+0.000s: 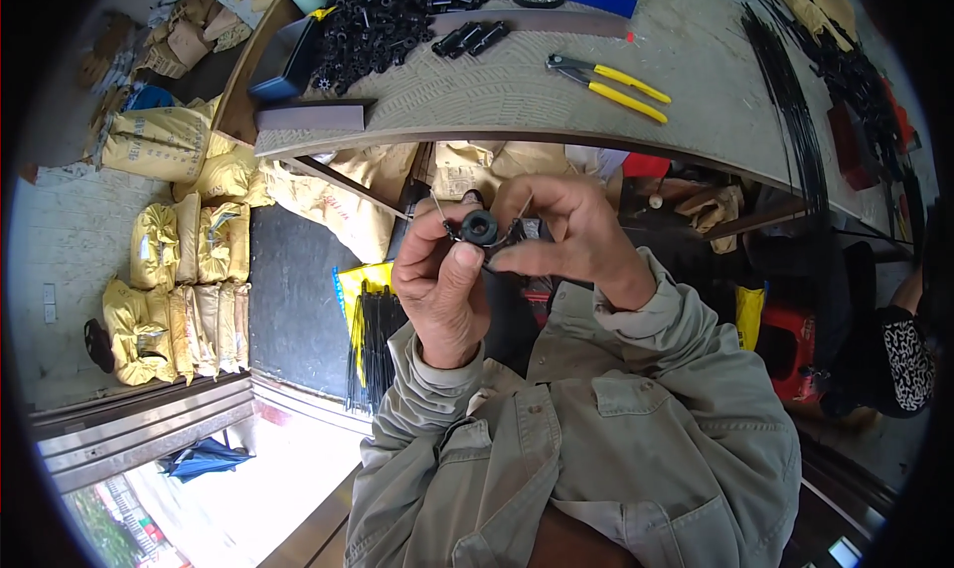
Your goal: Assembling industrial brush components by inserting bristle bundles into plastic bases and securing them.
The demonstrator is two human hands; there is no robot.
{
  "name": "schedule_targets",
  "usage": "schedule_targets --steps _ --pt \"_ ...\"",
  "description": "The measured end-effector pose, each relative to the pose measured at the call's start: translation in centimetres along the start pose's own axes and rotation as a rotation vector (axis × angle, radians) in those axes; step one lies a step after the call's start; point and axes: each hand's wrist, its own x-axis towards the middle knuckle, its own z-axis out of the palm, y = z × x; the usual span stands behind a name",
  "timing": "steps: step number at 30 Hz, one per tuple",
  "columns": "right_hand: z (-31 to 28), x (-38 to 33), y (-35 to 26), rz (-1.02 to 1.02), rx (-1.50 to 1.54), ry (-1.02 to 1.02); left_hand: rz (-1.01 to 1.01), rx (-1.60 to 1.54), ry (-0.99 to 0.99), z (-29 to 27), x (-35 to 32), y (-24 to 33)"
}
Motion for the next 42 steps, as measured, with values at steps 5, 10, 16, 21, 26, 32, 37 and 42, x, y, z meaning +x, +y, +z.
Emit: schedule_targets --steps 5,10,16,21,26,32,37,42 --pt "1.2 0.4 -0.7 -0.071 -0.170 0.037 0.009 0.072 0.035 0.1 -0.2 1.2" --pt "1.1 -0.4 1.0 -0.161 -0.213 0.050 -0.104 0.025 -0.115 -1.0 -0.3 1.4" --pt "1.1 0.4 -0.1 0.030 -0.212 -0.114 -0.142 0.029 -0.048 -1.5 -1.2 2.0" --pt "0.5 0.0 1.1 0.097 0.143 -0.219 -0.151 0.011 -0.244 -2.7 -1.1 1.8" --pt "0.2 1.1 0.6 0.057 -0.009 -0.324 -0.171 0.007 -0.224 -3.0 -1.4 1.7" --pt "1.3 0.2 1.1 -0.219 -0.524 -0.059 -0.163 -0.014 -0.089 -3.6 -1.8 1.4" --pt "5.6 -2.1 2.5 -0.512 -0.904 0.433 -0.128 0.047 -0.033 -3.8 -2.3 0.7" --pt "5.2 -2.1 2.9 -0.516 -0.897 0.392 -0.133 0.005 0.015 -3.5 -2.1 0.2"
